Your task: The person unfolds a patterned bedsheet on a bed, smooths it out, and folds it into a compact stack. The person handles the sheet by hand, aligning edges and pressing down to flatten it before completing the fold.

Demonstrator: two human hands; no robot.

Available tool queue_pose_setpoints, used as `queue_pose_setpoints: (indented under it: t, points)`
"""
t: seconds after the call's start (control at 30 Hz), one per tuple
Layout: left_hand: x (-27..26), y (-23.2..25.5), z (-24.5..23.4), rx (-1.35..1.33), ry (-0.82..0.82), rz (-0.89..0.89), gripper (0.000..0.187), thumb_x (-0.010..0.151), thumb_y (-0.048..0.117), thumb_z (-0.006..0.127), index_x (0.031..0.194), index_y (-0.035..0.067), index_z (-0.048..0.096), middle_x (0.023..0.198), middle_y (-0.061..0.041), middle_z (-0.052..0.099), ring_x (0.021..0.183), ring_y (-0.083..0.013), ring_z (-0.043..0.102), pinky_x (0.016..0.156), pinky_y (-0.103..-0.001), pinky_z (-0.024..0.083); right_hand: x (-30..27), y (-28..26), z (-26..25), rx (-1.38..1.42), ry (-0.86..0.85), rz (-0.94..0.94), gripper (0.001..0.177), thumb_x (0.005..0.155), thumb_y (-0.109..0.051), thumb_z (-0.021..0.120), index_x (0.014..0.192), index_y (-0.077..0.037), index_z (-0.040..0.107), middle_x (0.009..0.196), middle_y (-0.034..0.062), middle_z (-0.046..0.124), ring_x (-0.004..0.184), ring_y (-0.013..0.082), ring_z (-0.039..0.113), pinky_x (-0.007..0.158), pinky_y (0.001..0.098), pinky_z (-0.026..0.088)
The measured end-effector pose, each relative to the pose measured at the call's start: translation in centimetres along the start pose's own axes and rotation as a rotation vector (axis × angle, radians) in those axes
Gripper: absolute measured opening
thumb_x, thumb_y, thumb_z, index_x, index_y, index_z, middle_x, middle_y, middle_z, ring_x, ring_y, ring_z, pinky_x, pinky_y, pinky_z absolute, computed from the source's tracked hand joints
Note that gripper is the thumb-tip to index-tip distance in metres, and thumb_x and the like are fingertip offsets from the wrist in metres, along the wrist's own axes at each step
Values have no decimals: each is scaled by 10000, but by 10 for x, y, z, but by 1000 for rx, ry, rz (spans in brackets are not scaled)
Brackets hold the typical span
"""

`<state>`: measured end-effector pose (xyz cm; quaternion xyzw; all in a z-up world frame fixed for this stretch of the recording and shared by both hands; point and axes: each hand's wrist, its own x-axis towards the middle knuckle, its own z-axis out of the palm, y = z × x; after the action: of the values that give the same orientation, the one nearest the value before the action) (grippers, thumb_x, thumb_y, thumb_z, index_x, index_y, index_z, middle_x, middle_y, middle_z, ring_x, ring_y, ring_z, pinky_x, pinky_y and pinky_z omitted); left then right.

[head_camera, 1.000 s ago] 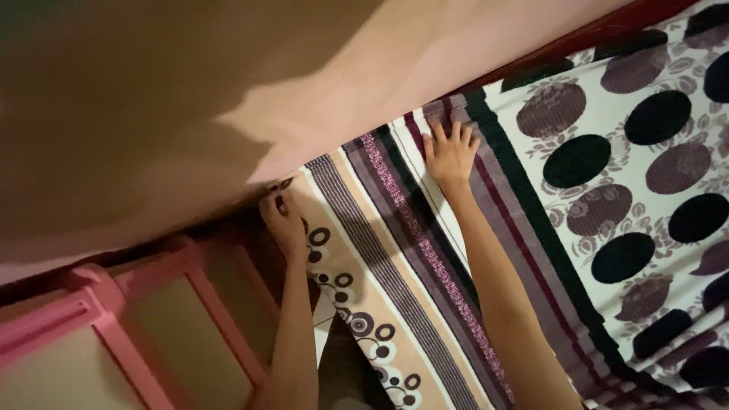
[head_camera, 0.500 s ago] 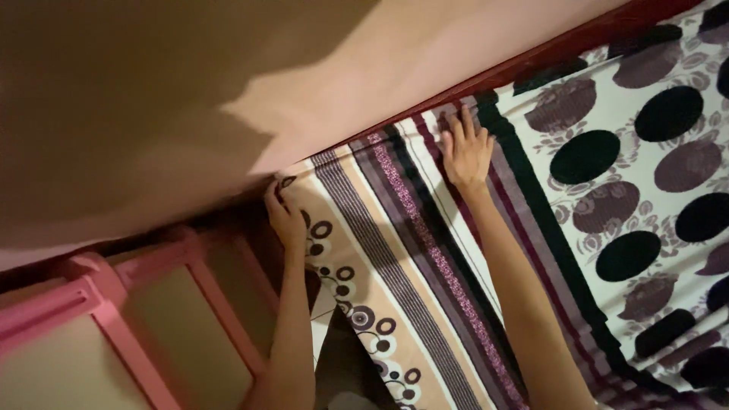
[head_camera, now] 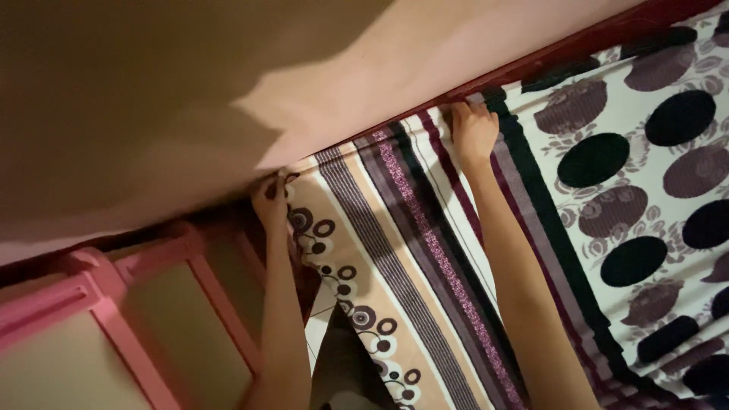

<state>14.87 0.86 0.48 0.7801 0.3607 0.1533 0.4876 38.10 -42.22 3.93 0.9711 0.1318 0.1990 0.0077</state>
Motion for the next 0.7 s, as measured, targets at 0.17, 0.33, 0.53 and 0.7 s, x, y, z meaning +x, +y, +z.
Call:
queue_pose_setpoints:
  t: [0.17, 0.33, 0.53, 0.7]
  points:
    - [-4, -26, 13, 133, 153, -155, 332, 893, 442, 795, 978, 122, 783, 1027, -148, 740, 1058, -391, 677, 962, -472, 511, 22, -20, -19, 18, 79, 61, 98, 890, -349, 781, 962, -336, 717, 758, -65, 668, 659, 182, 677, 594, 346, 510]
    - [-2, -35, 8, 121, 228, -30, 212, 925, 286, 788, 1017, 97, 757, 1007, -114, 718, 1037, -324, 651, 946, -422, 505, 25, -45, -63, 239, 21, 125, 272, 892, -329, 782, 1030, -154, 626, 869, 56, 634, 829, 301, 655, 694, 447, 511]
    - [-66, 80, -7, 271, 282, 189, 385, 978, 231, 698, 1316, 120, 551, 1303, -119, 551, 1250, -336, 500, 1047, -487, 395, -2, -51, -64, 268, -289, 125, 379, 1070, -412, 520, 1441, -335, 518, 1505, 90, 459, 1378, 329, 438, 1156, 607, 209]
    - [-93, 105, 60, 224, 271, 409, 343, 1039, 123, 646, 1342, 13, 528, 1402, -217, 441, 1308, -363, 423, 1114, -510, 356, -14, -25, -86, 290, -209, 144, 346, 1094, -401, 479, 1349, -186, 575, 1474, 91, 515, 1327, 303, 495, 1173, 590, 212]
